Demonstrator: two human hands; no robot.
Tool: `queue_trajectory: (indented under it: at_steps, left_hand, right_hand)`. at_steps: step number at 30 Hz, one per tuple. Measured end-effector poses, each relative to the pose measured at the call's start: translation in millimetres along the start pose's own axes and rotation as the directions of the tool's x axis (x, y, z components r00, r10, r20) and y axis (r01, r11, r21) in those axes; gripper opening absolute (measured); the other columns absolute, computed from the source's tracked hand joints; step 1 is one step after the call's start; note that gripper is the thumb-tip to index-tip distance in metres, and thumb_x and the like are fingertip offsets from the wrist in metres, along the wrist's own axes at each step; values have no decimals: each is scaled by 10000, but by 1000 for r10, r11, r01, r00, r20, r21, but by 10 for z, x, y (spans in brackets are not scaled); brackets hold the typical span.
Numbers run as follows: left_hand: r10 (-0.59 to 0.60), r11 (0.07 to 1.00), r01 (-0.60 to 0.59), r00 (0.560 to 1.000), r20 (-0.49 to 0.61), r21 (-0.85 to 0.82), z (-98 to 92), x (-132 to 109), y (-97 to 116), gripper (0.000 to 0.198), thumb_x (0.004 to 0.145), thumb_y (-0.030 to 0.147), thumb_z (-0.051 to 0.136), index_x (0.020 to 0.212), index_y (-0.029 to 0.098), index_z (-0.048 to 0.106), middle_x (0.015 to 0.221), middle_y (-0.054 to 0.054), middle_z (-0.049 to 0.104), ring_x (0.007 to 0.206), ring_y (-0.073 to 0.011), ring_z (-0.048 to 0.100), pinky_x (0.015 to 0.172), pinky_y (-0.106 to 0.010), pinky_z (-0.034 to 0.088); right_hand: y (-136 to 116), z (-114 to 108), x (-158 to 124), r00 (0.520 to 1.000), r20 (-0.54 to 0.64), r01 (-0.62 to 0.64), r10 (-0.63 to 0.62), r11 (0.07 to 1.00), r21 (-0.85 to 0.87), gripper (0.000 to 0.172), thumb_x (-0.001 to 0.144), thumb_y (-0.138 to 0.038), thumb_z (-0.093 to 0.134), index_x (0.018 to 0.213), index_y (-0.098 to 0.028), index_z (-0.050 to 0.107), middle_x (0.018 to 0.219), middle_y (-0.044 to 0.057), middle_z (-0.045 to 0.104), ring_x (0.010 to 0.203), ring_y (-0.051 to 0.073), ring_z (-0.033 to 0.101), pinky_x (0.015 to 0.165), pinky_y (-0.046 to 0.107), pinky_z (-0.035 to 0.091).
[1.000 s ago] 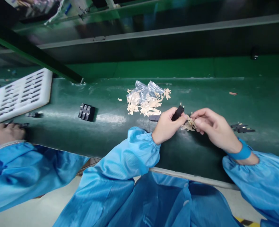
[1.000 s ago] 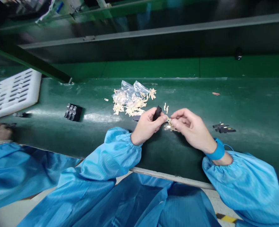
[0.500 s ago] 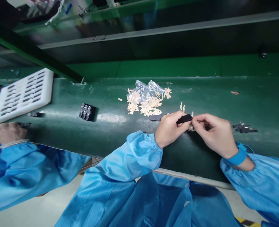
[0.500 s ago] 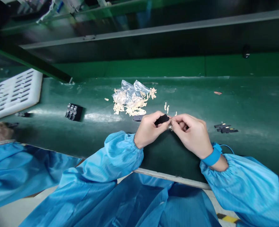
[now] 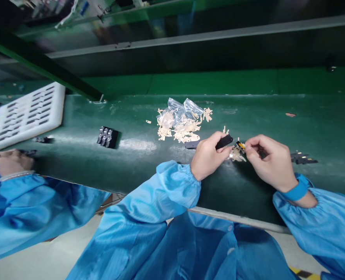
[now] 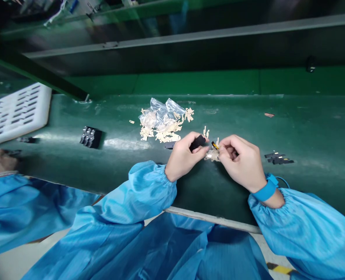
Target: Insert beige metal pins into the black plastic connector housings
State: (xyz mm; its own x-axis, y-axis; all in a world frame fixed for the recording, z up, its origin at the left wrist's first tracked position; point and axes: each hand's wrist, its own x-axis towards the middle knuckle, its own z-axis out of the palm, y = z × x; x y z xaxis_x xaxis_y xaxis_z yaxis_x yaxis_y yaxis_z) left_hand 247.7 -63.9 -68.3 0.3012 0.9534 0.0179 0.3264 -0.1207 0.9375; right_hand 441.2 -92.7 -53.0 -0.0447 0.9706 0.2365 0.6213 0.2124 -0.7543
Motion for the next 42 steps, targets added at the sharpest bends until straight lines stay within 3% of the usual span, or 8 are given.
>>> queue_trajectory:
  at_steps: [4, 11, 24, 30, 34, 37, 40, 42]
  left_hand:
    - [-26, 989, 38, 996, 85, -145, -20, 35, 36, 262, 927, 321, 685, 1144, 178, 721, 1058, -52, 763, 919, -166, 689, 857, -276, 519]
    - [-46, 998, 47, 999, 12, -47, 13, 4, -1, 152, 901, 329, 692, 922, 179, 708, 698, 30, 612, 668, -114, 555, 667, -248, 442]
    - [105, 992, -107, 994, 33, 61, 43, -43, -34, 81, 889, 247, 678, 917, 184, 720, 690, 35, 631, 634, -93, 554, 675, -222, 448]
    - [44, 997, -59, 966, -256, -51, 2, -8, 16, 78, 899, 258, 678, 895, 180, 686, 611, 78, 484, 554, -64, 442, 586, -189, 410]
    - [159, 987, -141, 942, -296, 81, -27, -9, 13, 54, 890, 186, 679, 937, 189, 705, 682, 55, 605, 602, -70, 546, 656, -192, 472]
    - [280, 948, -229, 932, -230, 223, -27, -24, -18, 107, 894, 142, 666, 972, 194, 716, 804, 12, 716, 737, -99, 667, 732, -204, 510]
    - [423, 866, -332, 885, -195, 373, -39, -27, -65, 147, 905, 113, 648, 1010, 194, 712, 898, -6, 760, 814, -117, 707, 769, -219, 514]
    - [524, 775, -399, 839, -146, 490, -54, -27, -99, 116, 940, 161, 654, 1037, 195, 707, 877, -5, 750, 799, -126, 704, 760, -236, 502]
  right_hand:
    - [-11, -9, 3, 994, 40, 104, -103, 994, -30, 129, 931, -164, 581, 830, -234, 620, 695, 0, 595, 575, 142, 535, 550, 299, 421]
    - [-12, 21, -44, 979, -77, 172, -186, 971, -164, 77, 953, -180, 636, 1005, -229, 666, 996, 96, 677, 837, 221, 632, 747, 366, 517]
    - [20, 70, -53, 987, -26, 158, -160, 986, -50, 91, 947, -166, 648, 891, -219, 696, 756, 4, 645, 612, 140, 564, 593, 294, 455]
    - [129, 22, 46, 953, -301, -7, -32, 992, -128, 139, 860, -111, 593, 784, -216, 644, 765, 14, 633, 618, 158, 554, 569, 300, 432]
    - [160, 66, 38, 988, -37, 144, -153, 972, -185, 193, 938, -175, 629, 750, -218, 644, 749, 19, 637, 673, 169, 595, 632, 313, 451]
    - [149, 83, 18, 987, 19, 158, -157, 977, -147, 78, 957, -227, 664, 899, -214, 716, 880, 48, 670, 773, 187, 634, 696, 318, 485]
    - [108, 26, 32, 999, -16, -32, 32, 999, 8, 107, 952, -306, 695, 960, -209, 740, 872, 47, 678, 702, 164, 600, 651, 301, 478]
    - [77, -35, 55, 972, 93, -228, 214, 957, 179, 291, 972, -456, 677, 853, -196, 735, 737, 32, 653, 589, 136, 540, 557, 279, 429]
